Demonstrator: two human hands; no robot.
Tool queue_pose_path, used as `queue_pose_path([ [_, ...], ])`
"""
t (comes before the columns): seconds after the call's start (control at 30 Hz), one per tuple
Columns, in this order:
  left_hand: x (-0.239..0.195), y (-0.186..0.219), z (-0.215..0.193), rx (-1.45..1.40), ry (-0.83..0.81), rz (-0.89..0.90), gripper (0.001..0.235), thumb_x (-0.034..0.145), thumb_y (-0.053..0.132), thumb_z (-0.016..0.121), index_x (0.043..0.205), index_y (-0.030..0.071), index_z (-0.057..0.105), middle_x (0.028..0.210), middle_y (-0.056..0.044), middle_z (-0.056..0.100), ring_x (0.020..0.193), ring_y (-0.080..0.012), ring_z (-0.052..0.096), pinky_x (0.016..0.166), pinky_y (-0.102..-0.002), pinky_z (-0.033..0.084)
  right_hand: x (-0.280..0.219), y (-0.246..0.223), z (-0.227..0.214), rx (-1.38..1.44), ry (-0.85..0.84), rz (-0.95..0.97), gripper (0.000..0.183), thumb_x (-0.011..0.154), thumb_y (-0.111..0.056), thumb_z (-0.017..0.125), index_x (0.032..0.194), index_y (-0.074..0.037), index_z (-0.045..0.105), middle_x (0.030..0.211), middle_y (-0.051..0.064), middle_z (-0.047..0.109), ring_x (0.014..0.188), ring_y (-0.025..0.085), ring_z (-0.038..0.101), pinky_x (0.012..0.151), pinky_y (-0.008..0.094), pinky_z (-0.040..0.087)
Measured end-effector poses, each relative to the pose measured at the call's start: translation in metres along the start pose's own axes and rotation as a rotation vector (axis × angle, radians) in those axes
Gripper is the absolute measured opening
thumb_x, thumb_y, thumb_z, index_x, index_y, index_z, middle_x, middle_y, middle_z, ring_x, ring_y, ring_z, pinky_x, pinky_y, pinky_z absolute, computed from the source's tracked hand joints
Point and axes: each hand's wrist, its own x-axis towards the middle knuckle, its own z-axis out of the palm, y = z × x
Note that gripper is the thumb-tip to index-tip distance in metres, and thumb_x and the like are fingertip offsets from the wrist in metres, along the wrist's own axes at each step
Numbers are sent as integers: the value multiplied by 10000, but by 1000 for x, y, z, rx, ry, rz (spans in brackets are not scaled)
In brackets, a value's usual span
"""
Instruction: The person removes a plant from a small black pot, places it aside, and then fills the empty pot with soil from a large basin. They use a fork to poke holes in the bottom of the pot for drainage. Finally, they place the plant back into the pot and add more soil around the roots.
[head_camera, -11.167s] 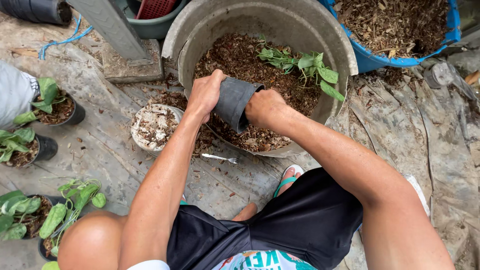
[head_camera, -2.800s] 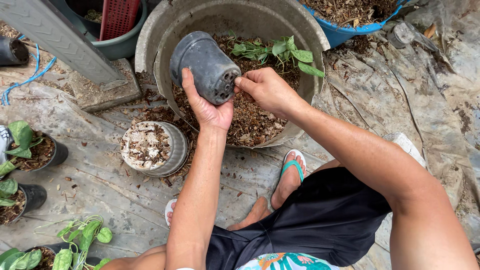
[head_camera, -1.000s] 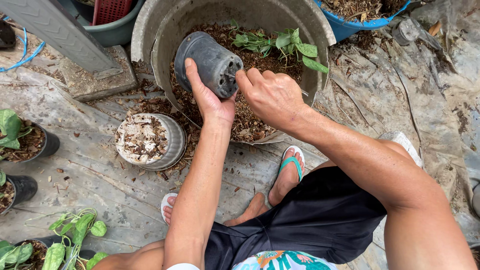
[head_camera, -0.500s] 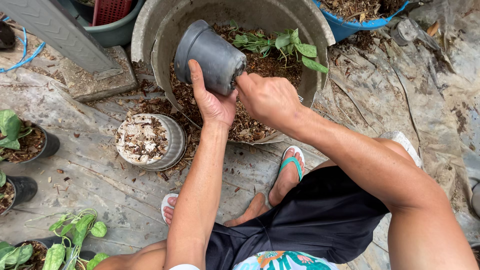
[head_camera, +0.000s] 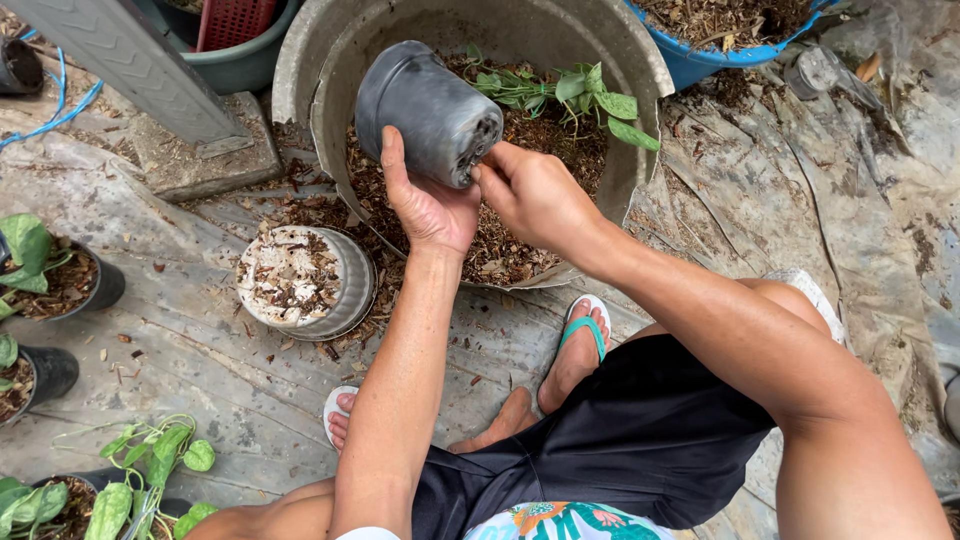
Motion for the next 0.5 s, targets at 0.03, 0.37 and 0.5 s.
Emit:
queue_pose_path([
  [0.03, 1, 0, 1, -18, -7, -21, 1068, 678, 620, 828, 1496, 116, 360, 1369, -89, 517, 1229, -278, 574, 1043, -495, 533, -2, 0, 0, -170, 11, -95, 215, 999, -207, 644, 932, -3, 643, 753, 154, 690, 625, 281, 684, 542, 420, 519],
  [0.37, 5, -3, -2, -52, 44, 25, 1068, 693, 601, 847, 1494, 73, 378, 1328, -126, 535, 1204, -302, 573, 1041, -498, 518, 5, 10, 0, -97, -97, 40, 247, 982, -242, 646, 891, -12, 653, 648, 73, 614, 575, 201, 595, 511, 400, 503],
  [0.5, -1, -5, 1, -57, -24, -1, 1067, 706, 634, 831, 1498, 93, 365, 1307, -114, 521, 1194, -301, 558, 964, -511, 500, 8, 13, -8, 622, -210, 636, 312, 1002, -256, 656, 921, 45, 677, 629, 2, 518, 494, 124, 384, 432, 356, 288],
])
